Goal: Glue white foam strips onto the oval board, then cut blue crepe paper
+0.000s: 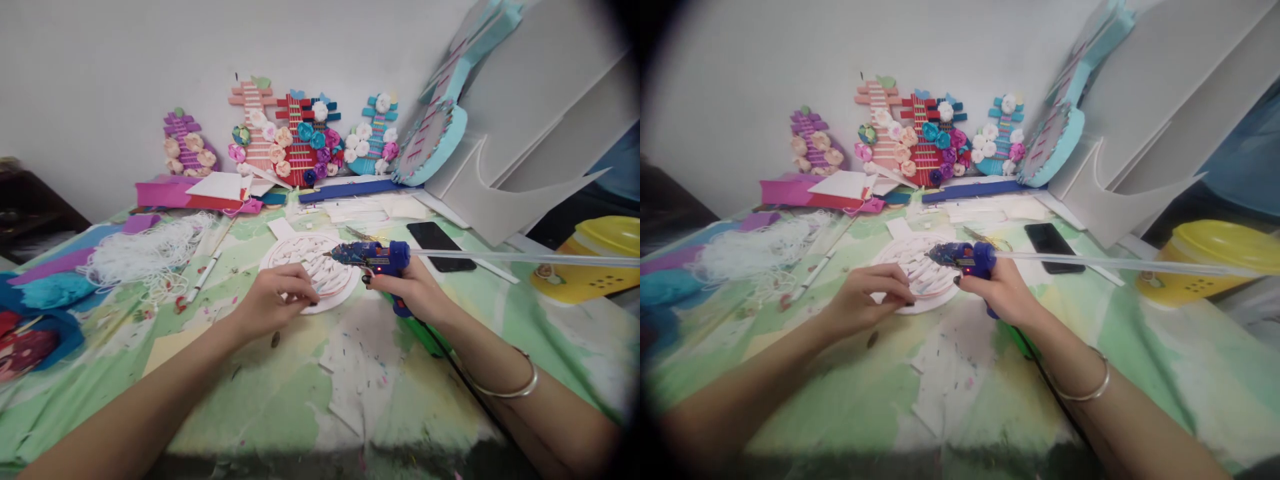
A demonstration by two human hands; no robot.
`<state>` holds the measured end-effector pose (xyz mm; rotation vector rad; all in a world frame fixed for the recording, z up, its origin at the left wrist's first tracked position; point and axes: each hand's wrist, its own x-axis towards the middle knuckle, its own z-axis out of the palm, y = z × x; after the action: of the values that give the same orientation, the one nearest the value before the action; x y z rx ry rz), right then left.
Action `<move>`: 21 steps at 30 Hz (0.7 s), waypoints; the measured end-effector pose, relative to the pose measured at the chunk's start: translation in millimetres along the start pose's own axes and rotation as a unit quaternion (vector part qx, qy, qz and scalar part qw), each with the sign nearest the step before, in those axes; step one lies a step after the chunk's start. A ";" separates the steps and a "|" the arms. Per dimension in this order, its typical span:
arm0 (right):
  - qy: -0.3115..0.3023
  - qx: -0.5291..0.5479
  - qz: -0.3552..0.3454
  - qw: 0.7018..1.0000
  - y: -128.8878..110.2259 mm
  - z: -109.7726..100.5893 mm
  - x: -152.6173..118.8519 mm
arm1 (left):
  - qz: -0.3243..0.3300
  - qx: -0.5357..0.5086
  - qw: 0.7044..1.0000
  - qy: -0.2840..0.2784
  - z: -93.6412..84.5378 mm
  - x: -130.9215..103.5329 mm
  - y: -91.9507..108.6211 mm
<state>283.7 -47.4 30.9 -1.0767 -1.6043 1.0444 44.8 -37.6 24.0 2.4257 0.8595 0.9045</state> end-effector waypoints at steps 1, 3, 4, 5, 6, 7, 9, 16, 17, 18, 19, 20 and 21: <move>0.005 -0.006 0.001 1.000 -0.2 -0.2 -0.3 | 0.003 -0.035 0.998 -0.052 0.8 -0.7 6.5; 0.010 -0.019 0.001 1.000 -0.5 -0.7 -0.8 | 0.008 -0.091 0.982 -0.165 3.4 -2.0 17.2; 0.011 -0.022 0.000 1.000 -0.4 -0.9 -1.1 | 0.010 -0.107 0.972 -0.210 4.8 -2.7 20.9; 0.013 -0.025 0.001 1.000 -0.2 -1.1 -1.3 | 0.012 -0.114 0.963 -0.243 6.2 -3.3 23.5; 0.018 -0.027 0.003 0.999 0.0 -1.3 -1.5 | 0.014 -0.115 0.957 -0.265 7.3 -3.9 24.9; 0.024 -0.029 0.006 0.999 0.3 -1.4 -1.6 | 0.016 -0.111 0.954 -0.278 8.2 -4.5 25.4; 0.033 -0.027 0.014 0.999 0.5 -1.5 -1.6 | 0.017 -0.097 0.952 -0.290 8.8 -5.7 25.0; 0.015 -0.020 0.008 1.000 -0.6 -0.2 -0.9 | 0.022 -0.063 0.945 -0.321 6.4 -8.4 27.0; 0.014 -0.019 0.008 1.000 -0.5 -0.3 -0.9 | 0.022 -0.058 0.945 -0.322 6.2 -8.6 27.7; 0.012 -0.018 0.009 1.000 -0.5 -0.5 -1.0 | 0.021 -0.055 0.945 -0.322 6.1 -8.7 28.3; 0.011 -0.016 0.011 1.000 -0.4 -0.8 -1.1 | 0.020 -0.055 0.945 -0.322 6.0 -8.9 28.5; 0.011 -0.014 0.012 1.000 -0.3 -1.1 -1.2 | 0.017 -0.057 0.946 -0.320 5.7 -8.9 28.3; 0.010 -0.013 0.013 1.000 -0.2 -1.5 -1.2 | 0.011 -0.060 0.947 -0.315 5.3 -8.7 27.7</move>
<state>285.4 -48.4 31.2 -1.1240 -1.5950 1.0297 54.3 -64.4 31.9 2.3883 0.5153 0.1409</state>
